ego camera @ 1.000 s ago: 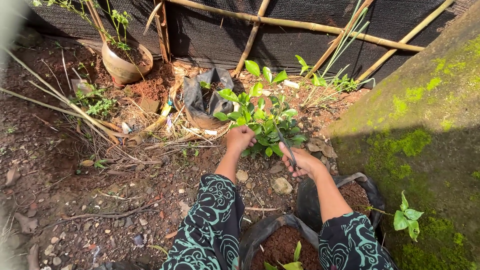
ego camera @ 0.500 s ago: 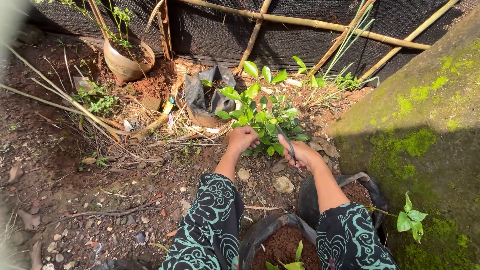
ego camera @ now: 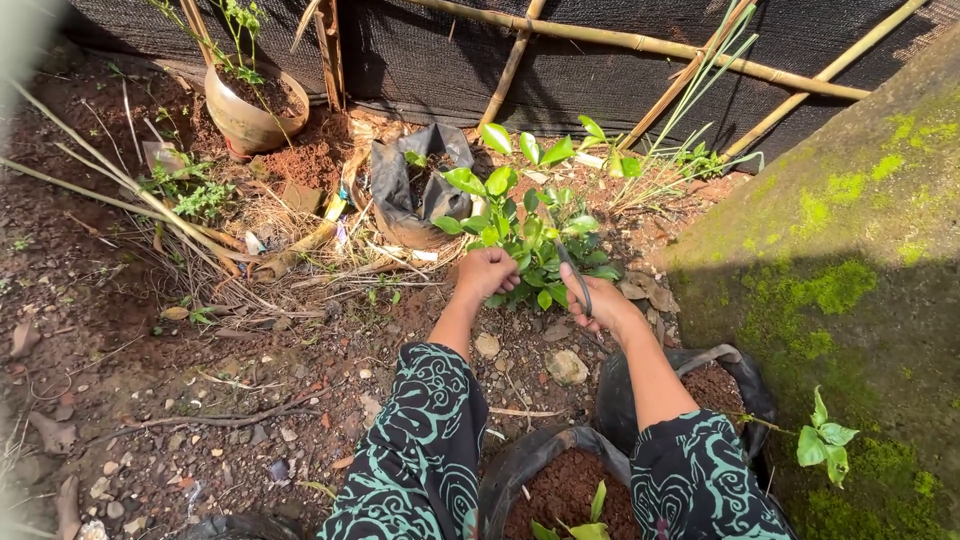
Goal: Pruning small plants in polybags using scissors and clearing surrounding weeds with a knife.
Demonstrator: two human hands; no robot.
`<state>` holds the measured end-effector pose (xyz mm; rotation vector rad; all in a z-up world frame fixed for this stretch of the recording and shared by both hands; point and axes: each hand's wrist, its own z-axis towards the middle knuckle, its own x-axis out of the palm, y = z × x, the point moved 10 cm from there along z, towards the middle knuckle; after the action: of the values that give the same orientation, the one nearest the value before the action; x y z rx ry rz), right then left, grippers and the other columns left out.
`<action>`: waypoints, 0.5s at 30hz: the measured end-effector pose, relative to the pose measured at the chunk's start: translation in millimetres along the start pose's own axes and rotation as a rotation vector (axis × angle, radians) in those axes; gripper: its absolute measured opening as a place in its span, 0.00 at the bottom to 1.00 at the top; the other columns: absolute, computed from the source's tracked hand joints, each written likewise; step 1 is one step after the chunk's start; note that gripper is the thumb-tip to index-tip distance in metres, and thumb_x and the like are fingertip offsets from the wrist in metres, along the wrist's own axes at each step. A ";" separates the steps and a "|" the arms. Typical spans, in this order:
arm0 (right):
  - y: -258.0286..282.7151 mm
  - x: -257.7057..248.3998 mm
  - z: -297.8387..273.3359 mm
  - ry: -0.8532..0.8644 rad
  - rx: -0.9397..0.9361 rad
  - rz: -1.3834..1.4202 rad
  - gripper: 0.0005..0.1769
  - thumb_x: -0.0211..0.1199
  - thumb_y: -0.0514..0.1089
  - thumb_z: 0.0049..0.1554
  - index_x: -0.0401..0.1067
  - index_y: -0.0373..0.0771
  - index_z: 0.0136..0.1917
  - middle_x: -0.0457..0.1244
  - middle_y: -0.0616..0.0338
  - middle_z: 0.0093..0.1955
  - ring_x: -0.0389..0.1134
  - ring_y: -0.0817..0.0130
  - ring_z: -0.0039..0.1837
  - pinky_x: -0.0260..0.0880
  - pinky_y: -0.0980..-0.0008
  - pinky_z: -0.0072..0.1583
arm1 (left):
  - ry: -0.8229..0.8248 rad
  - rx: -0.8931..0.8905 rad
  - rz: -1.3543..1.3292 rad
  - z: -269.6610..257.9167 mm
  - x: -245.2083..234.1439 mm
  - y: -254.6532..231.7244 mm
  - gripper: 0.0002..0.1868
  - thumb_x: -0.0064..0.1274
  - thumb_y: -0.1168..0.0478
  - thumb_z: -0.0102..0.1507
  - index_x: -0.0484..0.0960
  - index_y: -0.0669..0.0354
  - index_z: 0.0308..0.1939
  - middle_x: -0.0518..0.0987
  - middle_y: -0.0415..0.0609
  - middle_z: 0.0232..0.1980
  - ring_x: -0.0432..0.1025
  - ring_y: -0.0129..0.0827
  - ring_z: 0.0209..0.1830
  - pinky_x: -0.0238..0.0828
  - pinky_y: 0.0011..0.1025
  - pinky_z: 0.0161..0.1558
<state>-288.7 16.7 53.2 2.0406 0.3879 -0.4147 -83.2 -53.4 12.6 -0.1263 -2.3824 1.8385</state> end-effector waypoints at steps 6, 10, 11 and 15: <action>-3.7 8.9 -9.0 0.036 0.075 -0.029 0.47 0.55 0.87 0.53 0.69 0.38 0.44 0.61 0.58 0.34 0.65 0.71 0.31 0.65 0.76 0.31 | 0.113 0.022 -0.041 -4.2 8.2 -4.4 0.07 0.55 0.61 0.52 0.85 0.61 0.24 0.83 0.53 0.24 0.78 0.30 0.21 0.78 0.22 0.27; -0.6 4.2 -6.7 0.020 0.042 0.026 0.44 0.56 0.85 0.55 0.68 0.39 0.40 0.58 0.59 0.30 0.61 0.73 0.27 0.58 0.78 0.27 | 0.150 0.011 -0.067 -11.9 9.6 -9.2 0.06 0.54 0.63 0.52 0.83 0.62 0.24 0.83 0.53 0.25 0.78 0.30 0.22 0.77 0.21 0.27; 3.3 1.0 -7.3 0.000 0.017 0.040 0.42 0.57 0.83 0.56 0.67 0.39 0.38 0.57 0.60 0.28 0.59 0.74 0.25 0.54 0.80 0.25 | 0.150 0.007 -0.098 -13.5 8.0 -12.4 0.05 0.54 0.64 0.52 0.83 0.62 0.25 0.83 0.53 0.25 0.78 0.29 0.22 0.77 0.20 0.27; -1.3 -3.5 -2.9 -0.022 -0.016 0.003 0.40 0.58 0.79 0.58 0.68 0.39 0.35 0.57 0.59 0.25 0.57 0.76 0.23 0.53 0.80 0.25 | 0.126 -0.043 -0.233 -15.4 2.7 -7.9 0.05 0.54 0.64 0.53 0.81 0.62 0.27 0.83 0.53 0.28 0.78 0.27 0.24 0.77 0.18 0.28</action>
<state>-292.1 19.5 55.0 2.0186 0.3738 -0.4309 -83.4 -40.2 24.3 0.0297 -2.2444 1.6262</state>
